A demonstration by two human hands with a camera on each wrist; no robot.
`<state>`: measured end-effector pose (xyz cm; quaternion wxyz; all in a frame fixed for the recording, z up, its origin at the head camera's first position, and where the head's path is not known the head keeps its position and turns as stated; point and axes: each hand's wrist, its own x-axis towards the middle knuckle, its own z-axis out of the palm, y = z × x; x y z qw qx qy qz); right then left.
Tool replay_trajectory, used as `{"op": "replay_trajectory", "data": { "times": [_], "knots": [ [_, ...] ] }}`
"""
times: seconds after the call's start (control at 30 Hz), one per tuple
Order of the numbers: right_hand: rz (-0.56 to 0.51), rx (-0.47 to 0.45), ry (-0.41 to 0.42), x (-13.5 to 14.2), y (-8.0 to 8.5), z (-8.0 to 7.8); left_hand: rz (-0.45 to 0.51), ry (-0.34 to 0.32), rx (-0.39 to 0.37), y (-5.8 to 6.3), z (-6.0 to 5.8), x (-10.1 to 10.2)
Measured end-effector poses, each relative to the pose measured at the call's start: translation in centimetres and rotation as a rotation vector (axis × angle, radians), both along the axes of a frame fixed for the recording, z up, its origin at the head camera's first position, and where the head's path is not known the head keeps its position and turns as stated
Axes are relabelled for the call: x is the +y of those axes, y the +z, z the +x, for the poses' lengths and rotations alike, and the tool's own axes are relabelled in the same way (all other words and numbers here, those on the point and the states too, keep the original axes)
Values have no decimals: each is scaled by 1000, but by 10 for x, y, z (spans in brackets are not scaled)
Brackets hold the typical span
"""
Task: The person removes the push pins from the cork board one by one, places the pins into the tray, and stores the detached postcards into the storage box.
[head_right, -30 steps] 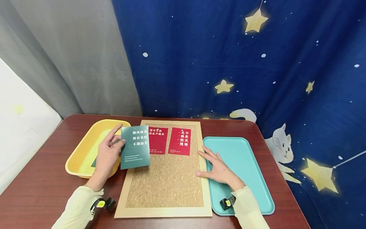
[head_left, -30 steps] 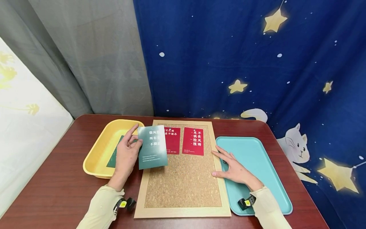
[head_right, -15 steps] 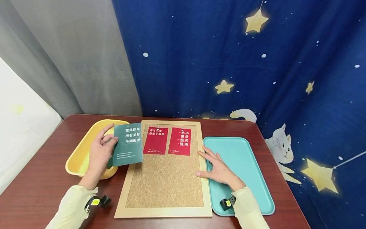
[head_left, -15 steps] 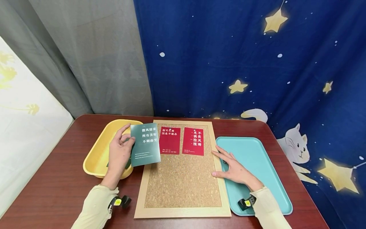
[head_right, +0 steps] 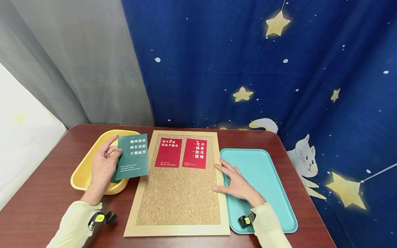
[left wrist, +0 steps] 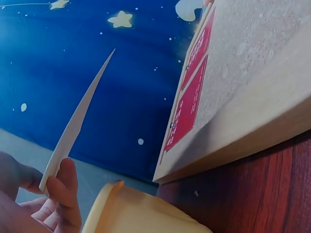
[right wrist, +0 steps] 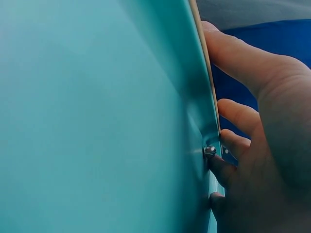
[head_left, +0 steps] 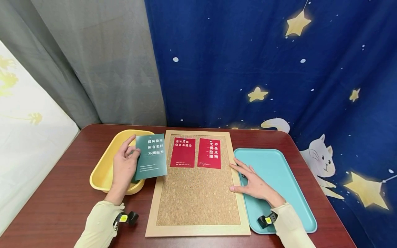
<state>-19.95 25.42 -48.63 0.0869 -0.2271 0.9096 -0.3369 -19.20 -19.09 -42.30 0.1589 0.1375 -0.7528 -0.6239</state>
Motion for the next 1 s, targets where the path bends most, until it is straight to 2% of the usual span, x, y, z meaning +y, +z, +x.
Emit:
{"op": "replay_trajectory", "data": {
  "times": [0.3,0.63,0.83,1.0],
  "knots": [
    [-4,2,-2,0,1,0,-90,34,-37,-2,-3,-6],
    [-9,-3,-3,-1,2,0,-112,43,-85,-6,-3,-16],
    [-11,-8,-1,-1,1,1,-103,56,-97,-10,-3,-23],
    [-11,-8,-5,-1,1,1,-132,73,-105,-13,-6,-28]
  ]
}}
